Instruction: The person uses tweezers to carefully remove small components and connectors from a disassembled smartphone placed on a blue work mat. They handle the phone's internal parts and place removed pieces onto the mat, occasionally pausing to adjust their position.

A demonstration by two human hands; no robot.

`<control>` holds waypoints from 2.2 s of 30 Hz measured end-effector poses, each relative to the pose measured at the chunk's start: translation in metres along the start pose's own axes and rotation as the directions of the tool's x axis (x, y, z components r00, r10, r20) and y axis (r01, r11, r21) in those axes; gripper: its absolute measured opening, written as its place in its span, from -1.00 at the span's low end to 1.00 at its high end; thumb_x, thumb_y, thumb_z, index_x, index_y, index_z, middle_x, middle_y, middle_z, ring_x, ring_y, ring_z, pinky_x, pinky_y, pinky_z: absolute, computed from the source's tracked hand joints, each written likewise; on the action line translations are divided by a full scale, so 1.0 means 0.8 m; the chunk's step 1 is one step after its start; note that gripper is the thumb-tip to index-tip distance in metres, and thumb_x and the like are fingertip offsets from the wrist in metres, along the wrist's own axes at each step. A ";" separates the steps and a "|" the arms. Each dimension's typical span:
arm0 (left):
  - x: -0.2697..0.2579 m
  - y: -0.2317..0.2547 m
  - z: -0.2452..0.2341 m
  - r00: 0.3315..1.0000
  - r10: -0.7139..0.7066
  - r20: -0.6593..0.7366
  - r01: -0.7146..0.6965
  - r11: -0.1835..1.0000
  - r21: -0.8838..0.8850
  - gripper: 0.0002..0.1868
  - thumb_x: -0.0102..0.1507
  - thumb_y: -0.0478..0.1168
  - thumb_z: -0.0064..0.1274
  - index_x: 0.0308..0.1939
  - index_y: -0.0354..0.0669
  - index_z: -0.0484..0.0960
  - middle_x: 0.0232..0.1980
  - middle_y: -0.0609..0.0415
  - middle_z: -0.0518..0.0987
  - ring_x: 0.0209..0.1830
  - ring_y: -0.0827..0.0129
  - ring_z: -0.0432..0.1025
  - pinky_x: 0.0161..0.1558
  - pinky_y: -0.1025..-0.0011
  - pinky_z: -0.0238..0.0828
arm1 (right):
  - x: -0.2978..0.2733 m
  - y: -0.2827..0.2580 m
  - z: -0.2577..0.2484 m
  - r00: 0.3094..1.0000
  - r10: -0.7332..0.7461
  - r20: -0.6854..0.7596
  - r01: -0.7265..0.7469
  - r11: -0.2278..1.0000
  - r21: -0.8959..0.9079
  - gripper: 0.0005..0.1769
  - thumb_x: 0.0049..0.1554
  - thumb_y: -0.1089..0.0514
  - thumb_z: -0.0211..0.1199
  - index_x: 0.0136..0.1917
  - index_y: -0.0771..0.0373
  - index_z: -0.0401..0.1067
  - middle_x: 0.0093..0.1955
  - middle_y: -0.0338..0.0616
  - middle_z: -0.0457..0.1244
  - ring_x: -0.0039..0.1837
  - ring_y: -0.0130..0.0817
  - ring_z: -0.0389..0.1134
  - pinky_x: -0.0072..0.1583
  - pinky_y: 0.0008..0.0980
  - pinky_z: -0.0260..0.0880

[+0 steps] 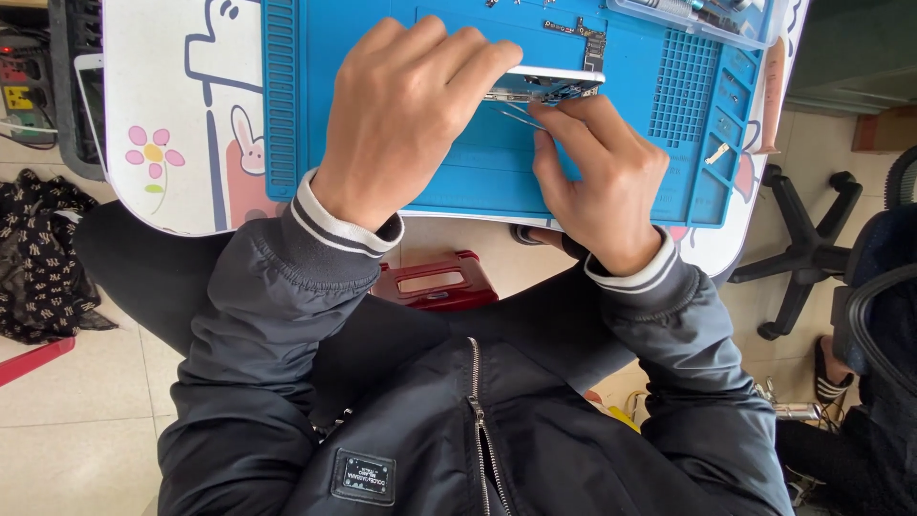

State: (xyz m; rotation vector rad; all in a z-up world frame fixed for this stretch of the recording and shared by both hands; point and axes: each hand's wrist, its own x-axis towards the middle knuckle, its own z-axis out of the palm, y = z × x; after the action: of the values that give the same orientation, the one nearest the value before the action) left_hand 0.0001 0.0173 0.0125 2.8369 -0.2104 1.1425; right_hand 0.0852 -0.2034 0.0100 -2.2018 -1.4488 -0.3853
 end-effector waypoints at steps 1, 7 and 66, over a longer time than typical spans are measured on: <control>0.000 0.000 0.001 1.000 0.002 0.001 -0.002 1.000 0.007 -0.80 0.47 -0.41 0.12 -0.03 0.06 0.59 -0.33 0.32 0.43 -0.38 0.45 0.20 -0.34 0.42 0.10 | 0.001 0.000 0.005 1.000 0.009 -0.022 -0.010 0.999 -0.032 -0.80 0.32 0.40 0.32 0.18 0.26 0.65 0.11 -0.14 0.40 -0.12 -0.20 0.41 -0.21 -0.31 0.23; -0.002 0.002 0.003 1.000 -0.017 0.012 0.017 1.000 -0.006 -0.77 0.44 -0.44 0.10 -0.08 0.09 0.58 -0.39 0.29 0.34 -0.43 0.45 0.16 -0.38 0.42 0.05 | 0.007 -0.004 0.008 0.999 -0.004 -0.044 0.003 1.000 -0.024 -0.81 0.31 0.41 0.30 0.14 0.27 0.65 0.10 -0.12 0.42 -0.09 -0.18 0.44 -0.18 -0.31 0.29; 0.005 0.000 0.007 1.000 -0.022 -0.008 0.022 0.996 0.087 -0.79 0.46 -0.35 0.17 0.11 0.05 0.61 -0.20 0.32 0.53 -0.27 0.45 0.30 -0.22 0.43 0.19 | -0.019 0.015 -0.025 0.983 0.123 -0.135 -0.054 0.904 0.425 -0.86 0.36 0.48 0.11 0.08 0.35 0.43 -0.08 0.14 0.30 -0.22 -0.19 0.16 -0.13 -0.23 0.16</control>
State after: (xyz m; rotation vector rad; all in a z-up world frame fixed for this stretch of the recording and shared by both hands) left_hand 0.0069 0.0163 0.0115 2.9021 -0.1315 1.1854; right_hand 0.0909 -0.2297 0.0168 -1.8362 -1.2075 -0.1888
